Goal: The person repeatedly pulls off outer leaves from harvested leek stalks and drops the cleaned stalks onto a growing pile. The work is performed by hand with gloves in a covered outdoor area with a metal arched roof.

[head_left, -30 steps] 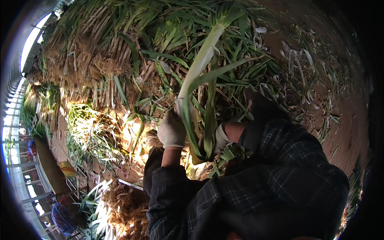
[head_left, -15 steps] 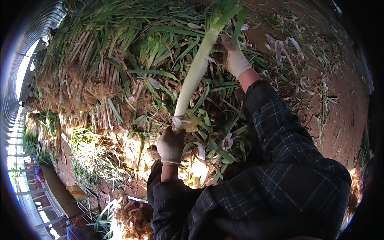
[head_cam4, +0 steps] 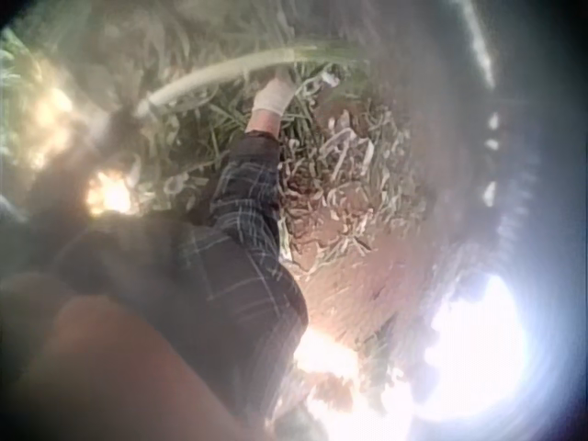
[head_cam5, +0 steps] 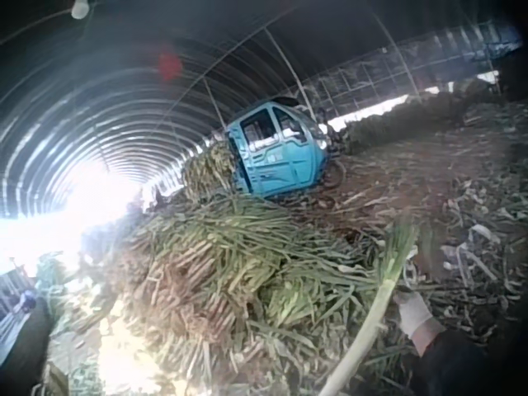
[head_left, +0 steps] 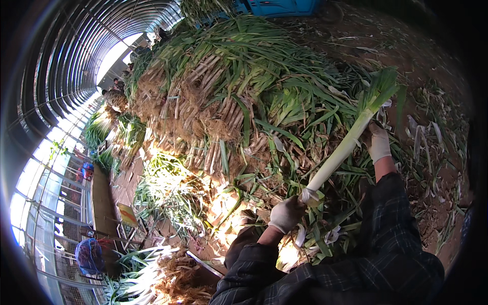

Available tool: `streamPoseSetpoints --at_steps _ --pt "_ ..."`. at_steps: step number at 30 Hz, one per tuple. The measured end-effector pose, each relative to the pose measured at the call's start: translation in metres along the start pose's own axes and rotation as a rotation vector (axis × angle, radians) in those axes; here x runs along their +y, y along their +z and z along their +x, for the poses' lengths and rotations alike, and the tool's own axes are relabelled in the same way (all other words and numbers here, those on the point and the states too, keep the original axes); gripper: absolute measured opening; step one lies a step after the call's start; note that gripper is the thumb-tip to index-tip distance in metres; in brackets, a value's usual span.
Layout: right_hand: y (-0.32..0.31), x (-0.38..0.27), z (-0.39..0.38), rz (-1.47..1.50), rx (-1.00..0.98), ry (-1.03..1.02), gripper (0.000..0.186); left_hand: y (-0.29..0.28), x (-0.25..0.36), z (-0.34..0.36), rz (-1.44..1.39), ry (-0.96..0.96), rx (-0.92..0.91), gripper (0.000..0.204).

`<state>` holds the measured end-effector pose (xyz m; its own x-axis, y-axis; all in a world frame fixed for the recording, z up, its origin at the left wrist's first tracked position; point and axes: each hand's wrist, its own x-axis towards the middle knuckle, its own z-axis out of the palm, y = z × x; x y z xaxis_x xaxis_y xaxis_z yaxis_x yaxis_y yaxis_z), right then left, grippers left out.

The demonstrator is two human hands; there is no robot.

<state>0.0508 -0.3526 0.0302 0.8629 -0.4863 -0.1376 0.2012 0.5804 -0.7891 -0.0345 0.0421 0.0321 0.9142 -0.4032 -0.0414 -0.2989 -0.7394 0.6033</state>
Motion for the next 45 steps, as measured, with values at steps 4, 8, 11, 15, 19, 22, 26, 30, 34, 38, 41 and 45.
streamPoseSetpoints --at_steps 4,8,11,15,19,22,26,30,34,38,41,45 --pt "-0.009 0.017 0.006 0.26 -0.08 0.103 0.026 0.005 -0.012 0.0 -0.283 0.06 -0.165 0.034" --pt "0.004 0.015 -0.01 0.244 -0.192 0.057 0.031 0.003 -0.021 0.006 -0.157 0.665 -0.128 0.023" --pt "0.019 -0.008 -0.03 0.302 -0.076 0.086 0.044 -0.002 -0.017 0.01 -0.206 0.869 -0.128 0.025" --pt "0.029 -0.026 -0.04 0.405 -0.343 0.026 0.054 -0.007 -0.005 0.005 -0.698 0.338 -0.464 0.021" --pt "0.02 -0.015 -0.027 0.423 -0.057 -0.048 0.048 -0.006 -0.002 0.001 -0.887 -0.083 -0.775 0.025" --pt "0.01 -0.008 -0.019 0.5 -0.131 -0.062 0.043 0.005 -0.007 0.005 -0.804 -0.117 -0.759 0.03" --pt "0.009 -0.012 -0.023 0.388 -0.235 -0.14 0.04 0.017 -0.013 0.01 -0.444 -0.159 -0.494 0.037" --pt "0.025 -0.021 -0.034 0.425 -0.24 -0.168 0.04 0.015 -0.014 0.009 -0.202 -0.177 -0.373 0.039" --pt "0.033 -0.025 -0.038 0.373 -0.253 -0.17 0.039 0.01 -0.018 0.005 -0.182 -0.094 -0.34 0.039" --pt "0.028 -0.026 -0.034 0.337 -0.049 -0.05 0.029 0.015 -0.031 0.004 -0.107 0.329 -0.285 0.021" --pt "0.026 -0.029 -0.036 0.416 -0.107 0.017 0.022 0.017 -0.037 0.004 -0.18 0.351 -0.296 0.013" --pt "0.038 -0.035 -0.045 0.452 -0.166 -0.003 0.023 0.011 -0.03 0.003 -0.417 0.081 -0.367 0.018"
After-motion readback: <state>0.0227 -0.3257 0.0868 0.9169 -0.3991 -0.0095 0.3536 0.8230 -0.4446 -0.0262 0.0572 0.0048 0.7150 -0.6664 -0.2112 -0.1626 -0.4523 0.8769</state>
